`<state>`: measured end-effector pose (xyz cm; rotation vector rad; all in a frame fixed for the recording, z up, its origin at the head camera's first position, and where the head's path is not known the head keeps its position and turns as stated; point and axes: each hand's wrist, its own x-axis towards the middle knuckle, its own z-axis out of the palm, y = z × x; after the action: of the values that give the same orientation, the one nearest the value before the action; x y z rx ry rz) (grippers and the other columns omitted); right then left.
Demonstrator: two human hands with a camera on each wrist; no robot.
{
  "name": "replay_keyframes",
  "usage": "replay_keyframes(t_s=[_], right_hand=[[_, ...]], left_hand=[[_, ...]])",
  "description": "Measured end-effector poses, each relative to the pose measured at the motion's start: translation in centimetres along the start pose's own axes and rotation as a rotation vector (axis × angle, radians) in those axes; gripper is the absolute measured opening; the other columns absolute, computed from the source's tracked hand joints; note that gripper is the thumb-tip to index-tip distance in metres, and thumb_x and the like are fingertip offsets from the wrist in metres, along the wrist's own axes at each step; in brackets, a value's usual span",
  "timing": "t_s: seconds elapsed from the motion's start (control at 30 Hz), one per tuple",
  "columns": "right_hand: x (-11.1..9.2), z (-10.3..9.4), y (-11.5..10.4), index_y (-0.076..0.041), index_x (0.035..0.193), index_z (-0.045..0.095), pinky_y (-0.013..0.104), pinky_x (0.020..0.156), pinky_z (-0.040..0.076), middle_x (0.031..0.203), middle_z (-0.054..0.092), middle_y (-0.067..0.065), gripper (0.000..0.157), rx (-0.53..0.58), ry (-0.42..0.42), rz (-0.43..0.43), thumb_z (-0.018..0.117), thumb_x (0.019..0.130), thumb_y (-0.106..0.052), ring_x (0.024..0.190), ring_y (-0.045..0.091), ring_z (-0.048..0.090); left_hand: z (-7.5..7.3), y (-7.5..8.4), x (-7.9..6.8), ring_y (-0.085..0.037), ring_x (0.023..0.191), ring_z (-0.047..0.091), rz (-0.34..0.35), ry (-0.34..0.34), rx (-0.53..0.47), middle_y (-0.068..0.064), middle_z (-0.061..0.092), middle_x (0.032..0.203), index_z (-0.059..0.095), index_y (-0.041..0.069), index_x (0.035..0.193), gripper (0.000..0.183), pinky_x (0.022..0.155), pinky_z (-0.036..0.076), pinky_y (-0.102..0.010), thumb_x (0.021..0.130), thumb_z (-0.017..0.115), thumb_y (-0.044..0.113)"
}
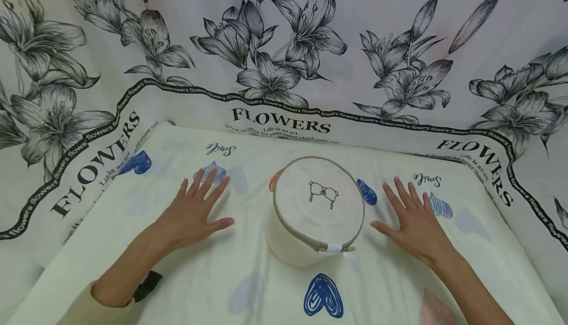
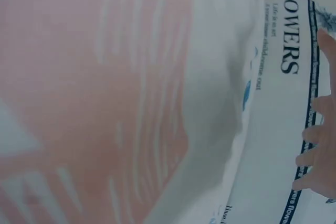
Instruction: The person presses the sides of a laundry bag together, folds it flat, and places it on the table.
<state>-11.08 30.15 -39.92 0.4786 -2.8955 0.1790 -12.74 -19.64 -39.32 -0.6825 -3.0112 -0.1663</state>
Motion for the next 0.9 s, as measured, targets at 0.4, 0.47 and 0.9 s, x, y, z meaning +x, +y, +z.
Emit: replay_keyframes(t_s=[0.4,0.47,0.9], right_hand=[[0.3,-2.0,-0.5,-0.021,0.147,0.016,0.049,0.109,-0.002,0.151,0.013,0.009,0.086,0.021,0.025,-0.040,0.056,0.080,-0.057,0.138,0.027,0.001],[0.3,-2.4,-0.6,-0.021,0.147,0.015,0.049,0.109,0.000,0.151,0.013,0.009,0.085,0.045,0.026,-0.051,0.057,0.081,-0.054,0.138,0.028,0.002],[0.6,-3.9,-1.9,-0.023,0.147,0.015,0.045,0.110,0.008,0.151,0.018,0.002,0.085,0.116,0.051,-0.075,0.062,0.081,-0.049,0.137,0.027,0.011]], left_hand=[[-1.5,0.8,0.2,-0.024,0.136,-0.013,0.038,0.034,-0.025,-0.005,-0.007,0.152,0.002,0.027,0.147,0.090,0.106,0.010,-0.055,0.078,0.034,0.075],[-1.7,0.9,0.2,-0.024,0.137,-0.011,0.045,0.047,-0.020,-0.003,-0.009,0.152,0.001,0.027,0.147,0.092,0.107,0.010,-0.053,0.077,0.035,0.076],[-3.7,2.7,-0.1,-0.019,0.138,-0.005,0.087,0.066,-0.062,0.003,-0.002,0.153,-0.001,0.029,0.146,0.096,0.110,0.011,-0.043,0.073,0.038,0.078]])
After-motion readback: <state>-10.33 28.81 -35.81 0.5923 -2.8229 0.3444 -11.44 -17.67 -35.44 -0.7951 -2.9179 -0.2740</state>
